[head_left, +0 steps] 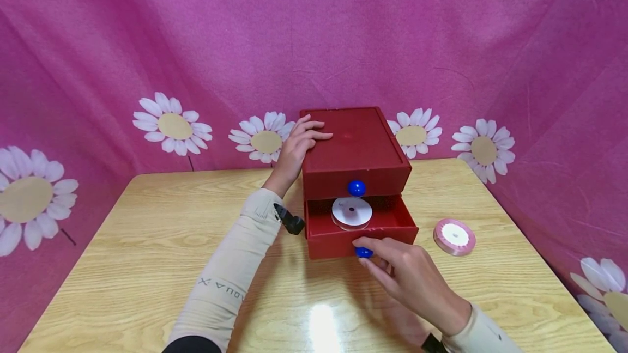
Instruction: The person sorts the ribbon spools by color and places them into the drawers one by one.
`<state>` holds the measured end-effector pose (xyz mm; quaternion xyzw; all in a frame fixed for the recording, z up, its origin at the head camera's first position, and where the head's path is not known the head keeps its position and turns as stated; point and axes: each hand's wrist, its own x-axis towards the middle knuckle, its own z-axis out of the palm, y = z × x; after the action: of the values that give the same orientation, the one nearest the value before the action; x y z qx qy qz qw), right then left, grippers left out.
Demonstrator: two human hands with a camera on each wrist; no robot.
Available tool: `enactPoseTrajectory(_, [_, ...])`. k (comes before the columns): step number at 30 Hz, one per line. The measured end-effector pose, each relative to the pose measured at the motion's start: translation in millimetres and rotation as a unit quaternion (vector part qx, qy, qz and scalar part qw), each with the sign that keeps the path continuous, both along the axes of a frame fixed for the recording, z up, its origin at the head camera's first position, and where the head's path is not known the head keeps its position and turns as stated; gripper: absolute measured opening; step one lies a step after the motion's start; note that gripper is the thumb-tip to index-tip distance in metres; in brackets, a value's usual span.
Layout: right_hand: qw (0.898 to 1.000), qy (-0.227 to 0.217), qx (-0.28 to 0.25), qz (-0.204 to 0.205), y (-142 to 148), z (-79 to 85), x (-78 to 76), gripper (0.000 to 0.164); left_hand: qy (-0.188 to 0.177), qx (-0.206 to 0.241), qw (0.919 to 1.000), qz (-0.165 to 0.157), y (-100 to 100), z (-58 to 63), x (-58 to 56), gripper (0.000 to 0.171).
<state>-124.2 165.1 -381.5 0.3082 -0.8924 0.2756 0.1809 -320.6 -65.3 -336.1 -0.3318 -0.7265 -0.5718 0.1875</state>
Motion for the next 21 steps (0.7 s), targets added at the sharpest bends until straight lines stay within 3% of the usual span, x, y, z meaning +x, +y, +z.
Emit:
enactPoseTrajectory(3, [1.000,0.003,0.000,0.001,0,-0.6,-2.0,0.037,0.000,-0.001,1.0000,0.004,0,-6.8,-8.6,0.038])
enactPoseTrajectory(13, [1.000,0.018,-0.004,0.003,-1,-2.1,-7.0,0.037,0.000,0.013,0.9997,-0.019,1,6.5,7.5,0.036])
enactPoseTrajectory(21, [0.999,0.034,-0.005,0.005,-1,-3.4,-10.3,0.037,-0.001,-0.002,1.0000,0.005,0,-6.5,-7.6,0.039])
